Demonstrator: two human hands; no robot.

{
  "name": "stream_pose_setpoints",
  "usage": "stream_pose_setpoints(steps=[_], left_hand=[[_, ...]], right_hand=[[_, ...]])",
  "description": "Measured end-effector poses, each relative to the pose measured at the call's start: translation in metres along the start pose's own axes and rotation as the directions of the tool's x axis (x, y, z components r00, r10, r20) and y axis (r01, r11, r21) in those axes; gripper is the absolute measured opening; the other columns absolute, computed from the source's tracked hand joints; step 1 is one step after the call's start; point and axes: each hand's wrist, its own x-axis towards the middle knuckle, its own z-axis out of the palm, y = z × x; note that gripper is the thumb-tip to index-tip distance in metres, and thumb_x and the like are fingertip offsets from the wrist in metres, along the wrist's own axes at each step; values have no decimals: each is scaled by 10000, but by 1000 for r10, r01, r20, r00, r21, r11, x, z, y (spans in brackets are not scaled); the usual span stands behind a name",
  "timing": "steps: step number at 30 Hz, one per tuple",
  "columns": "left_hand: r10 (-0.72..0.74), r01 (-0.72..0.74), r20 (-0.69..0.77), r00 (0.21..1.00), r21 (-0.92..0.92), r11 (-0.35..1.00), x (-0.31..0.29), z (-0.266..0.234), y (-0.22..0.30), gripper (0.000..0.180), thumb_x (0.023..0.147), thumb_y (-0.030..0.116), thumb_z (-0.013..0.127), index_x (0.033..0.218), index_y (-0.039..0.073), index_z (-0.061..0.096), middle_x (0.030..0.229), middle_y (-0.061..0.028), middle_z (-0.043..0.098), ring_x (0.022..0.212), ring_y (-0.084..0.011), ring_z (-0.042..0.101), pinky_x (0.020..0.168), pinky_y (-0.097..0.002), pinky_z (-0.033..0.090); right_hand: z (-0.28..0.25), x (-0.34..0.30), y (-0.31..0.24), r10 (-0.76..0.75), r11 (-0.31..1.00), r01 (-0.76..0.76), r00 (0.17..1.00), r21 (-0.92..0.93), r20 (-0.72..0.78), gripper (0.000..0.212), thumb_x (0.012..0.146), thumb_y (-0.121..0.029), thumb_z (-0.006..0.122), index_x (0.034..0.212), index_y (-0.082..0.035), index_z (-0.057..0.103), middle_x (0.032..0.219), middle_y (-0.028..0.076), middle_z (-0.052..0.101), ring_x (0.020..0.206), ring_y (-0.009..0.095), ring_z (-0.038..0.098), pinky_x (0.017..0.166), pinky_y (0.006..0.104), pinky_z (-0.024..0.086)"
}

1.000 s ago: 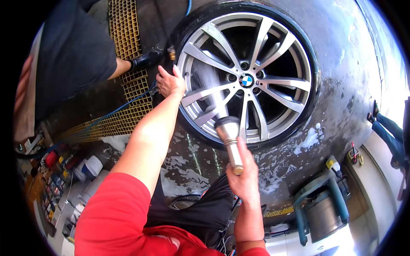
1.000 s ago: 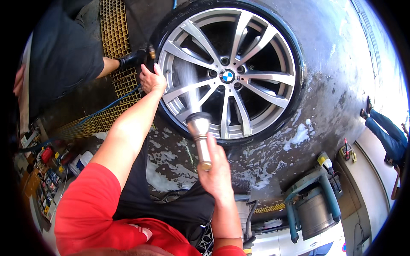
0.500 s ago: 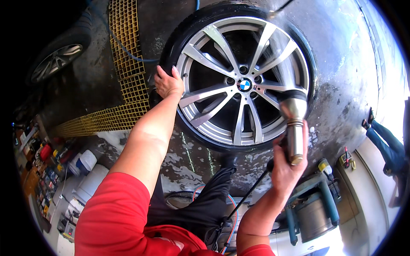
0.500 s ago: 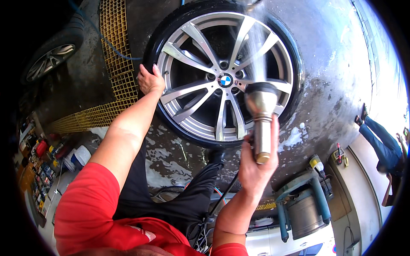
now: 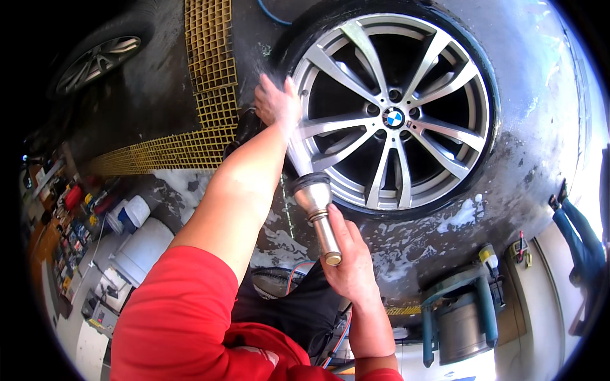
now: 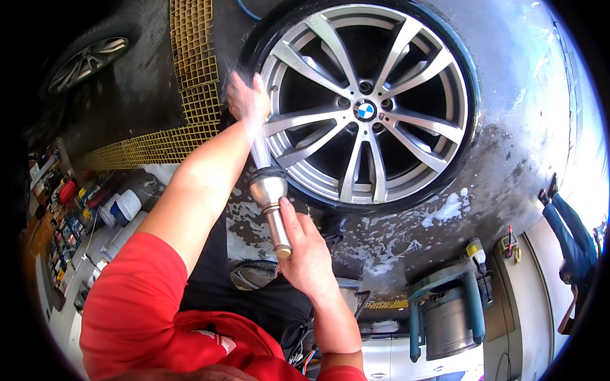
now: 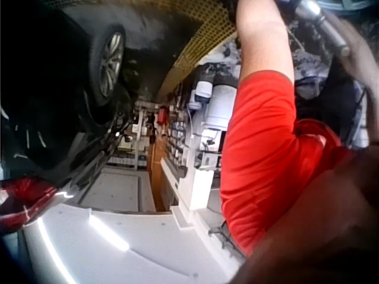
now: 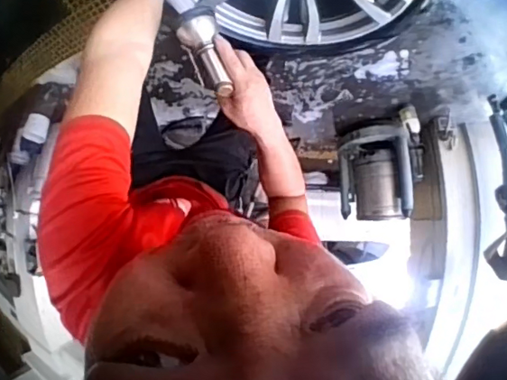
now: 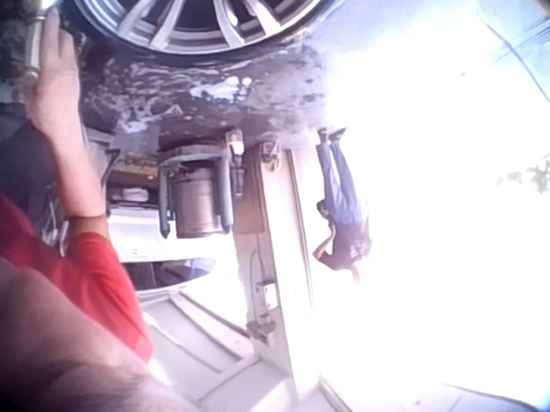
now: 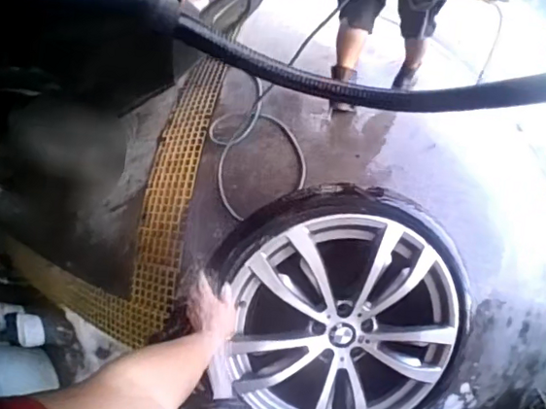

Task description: The person uses a high-pressure water spray nozzle to clean a detached car tire and wheel. They systematically rinse the tire tread, sidewall, and the multi-spoke alloy rim, rotating the tire to access different sections. The person also uses their hand to wipe the rim surface while spraying.

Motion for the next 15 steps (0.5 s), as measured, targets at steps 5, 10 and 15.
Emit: stream_pose_setpoints(steps=[5,10,15], left_hand=[[-25,25,7,1000,20,999,4,3,1,730,928,541,532,1488,118,331,1421,-211,429,1292,-389,451,1034,-515,392],[-27,27,-6,1000,29,999,3,10,-4,732,924,548,534,1489,134,319,1414,-216,431,1265,-398,469,1023,-523,397],[-9,9,-18,1000,22,1000,5,13,-3,721,932,549,516,1484,127,324,1399,-222,440,1249,-401,481,1021,-515,403]], right_hand=[[16,-17,13,70,996,-67,996,63,-61,763,757,50,640,1472,-31,386,1124,244,582,976,443,607,842,457,517],[29,-25,27,170,982,-161,982,101,-84,780,745,57,632,1478,-27,377,1138,249,571,1001,443,599,863,453,506],[34,-27,38,128,982,-106,982,155,-142,813,700,97,604,1474,-13,378,1175,236,571,1043,419,596,898,432,496]])
